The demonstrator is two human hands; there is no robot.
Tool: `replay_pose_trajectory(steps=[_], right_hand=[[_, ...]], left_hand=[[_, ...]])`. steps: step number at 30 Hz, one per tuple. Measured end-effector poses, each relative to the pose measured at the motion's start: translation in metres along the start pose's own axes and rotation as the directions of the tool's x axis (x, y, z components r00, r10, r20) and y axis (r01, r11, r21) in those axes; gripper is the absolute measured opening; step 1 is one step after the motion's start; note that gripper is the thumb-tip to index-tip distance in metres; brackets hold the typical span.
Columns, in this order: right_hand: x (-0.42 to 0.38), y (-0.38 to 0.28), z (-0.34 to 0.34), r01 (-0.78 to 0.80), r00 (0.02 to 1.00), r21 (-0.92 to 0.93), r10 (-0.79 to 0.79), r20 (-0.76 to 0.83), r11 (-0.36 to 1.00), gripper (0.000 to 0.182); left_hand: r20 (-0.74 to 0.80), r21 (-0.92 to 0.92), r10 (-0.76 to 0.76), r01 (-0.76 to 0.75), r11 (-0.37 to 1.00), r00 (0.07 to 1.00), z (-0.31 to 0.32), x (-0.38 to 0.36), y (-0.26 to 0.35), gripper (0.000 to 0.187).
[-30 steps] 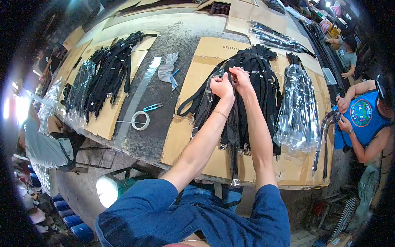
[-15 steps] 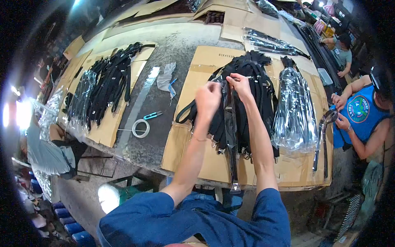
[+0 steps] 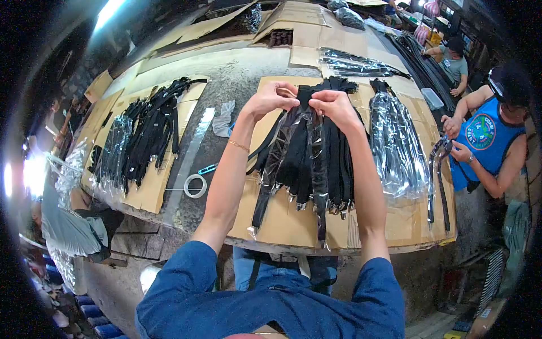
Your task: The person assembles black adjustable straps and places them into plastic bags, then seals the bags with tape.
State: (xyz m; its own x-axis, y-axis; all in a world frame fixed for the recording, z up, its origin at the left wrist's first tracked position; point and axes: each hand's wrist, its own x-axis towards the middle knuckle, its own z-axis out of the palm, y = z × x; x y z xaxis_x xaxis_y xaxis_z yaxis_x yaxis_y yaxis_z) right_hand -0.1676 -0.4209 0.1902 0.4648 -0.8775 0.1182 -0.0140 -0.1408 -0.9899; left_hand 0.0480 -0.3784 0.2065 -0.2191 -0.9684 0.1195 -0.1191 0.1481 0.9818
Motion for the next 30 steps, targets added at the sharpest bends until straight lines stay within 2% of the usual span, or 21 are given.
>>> replay_pose_trajectory(steps=[3, 5, 8, 9, 11, 13, 15, 18, 21, 23, 25, 27, 29, 30], right_hand=[[-0.014, -0.034, -0.005, 0.062, 0.993, 0.132, -0.074, 0.088, 0.989, 0.016], [-0.028, -0.058, -0.007, 0.102, 0.988, 0.075, -0.11, 0.109, 0.992, 0.017], [-0.051, -0.089, -0.01, 0.167, 0.982, -0.028, -0.163, 0.097, 0.986, 0.027], [-0.06, -0.101, -0.008, 0.193, 0.979, -0.072, -0.188, 0.079, 0.979, 0.028], [-0.075, -0.118, -0.008, 0.253, 0.963, -0.068, -0.244, 0.115, 0.965, 0.031], [-0.093, -0.139, -0.004, 0.269, 0.961, -0.386, -0.221, 0.165, 0.882, 0.029], [-0.108, -0.151, 0.0, 0.263, 0.964, -0.39, -0.221, 0.148, 0.883, 0.031], [-0.117, -0.153, -0.004, 0.325, 0.943, -0.286, -0.285, 0.172, 0.902, 0.046], [-0.134, -0.162, -0.003, 0.359, 0.932, -0.302, -0.321, 0.167, 0.883, 0.044], [-0.143, -0.167, -0.005, 0.338, 0.941, -0.373, -0.303, 0.15, 0.864, 0.043], [-0.148, -0.17, -0.011, 0.317, 0.948, -0.54, -0.277, 0.158, 0.78, 0.041], [-0.151, -0.166, -0.018, 0.353, 0.935, -0.507, -0.318, 0.158, 0.786, 0.04], [-0.148, -0.159, -0.032, 0.441, 0.895, -0.395, -0.426, 0.13, 0.806, 0.04], [-0.151, -0.161, -0.036, 0.46, 0.88, -0.406, -0.468, 0.088, 0.79, 0.041]], left_hand=[[-0.023, 0.1, 0.08, -0.077, 0.992, 0.997, 0.014, -0.015, 0.044, 0.026], [-0.032, 0.157, 0.11, -0.103, 0.982, 0.993, 0.023, -0.024, 0.066, 0.025], [-0.092, 0.221, 0.285, -0.259, 0.94, 0.954, 0.036, -0.037, 0.087, 0.025], [-0.088, 0.219, 0.287, -0.263, 0.94, 0.954, 0.041, -0.044, 0.096, 0.025], [-0.147, 0.33, 0.374, -0.311, 0.891, 0.916, 0.053, -0.059, 0.114, 0.024], [-0.163, 0.355, 0.435, -0.359, 0.863, 0.885, 0.063, -0.066, 0.119, 0.029], [-0.169, 0.393, 0.477, -0.385, 0.835, 0.862, 0.073, -0.077, 0.129, 0.028], [-0.214, 0.426, 0.5, -0.381, 0.821, 0.839, 0.092, -0.095, 0.141, 0.025], [-0.24, 0.48, 0.529, -0.375, 0.793, 0.814, 0.105, -0.103, 0.146, 0.023], [-0.261, 0.446, 0.524, -0.38, 0.81, 0.811, 0.112, -0.106, 0.148, 0.022], [-0.246, 0.414, 0.509, -0.386, 0.825, 0.825, 0.118, -0.106, 0.149, 0.025], [-0.228, 0.375, 0.485, -0.384, 0.844, 0.844, 0.122, -0.106, 0.151, 0.029], [-0.164, 0.079, 0.395, -0.387, 0.919, 0.904, 0.122, -0.104, 0.152, 0.036], [-0.11, -0.08, 0.421, -0.43, 0.899, 0.9, 0.119, -0.098, 0.141, 0.044]])
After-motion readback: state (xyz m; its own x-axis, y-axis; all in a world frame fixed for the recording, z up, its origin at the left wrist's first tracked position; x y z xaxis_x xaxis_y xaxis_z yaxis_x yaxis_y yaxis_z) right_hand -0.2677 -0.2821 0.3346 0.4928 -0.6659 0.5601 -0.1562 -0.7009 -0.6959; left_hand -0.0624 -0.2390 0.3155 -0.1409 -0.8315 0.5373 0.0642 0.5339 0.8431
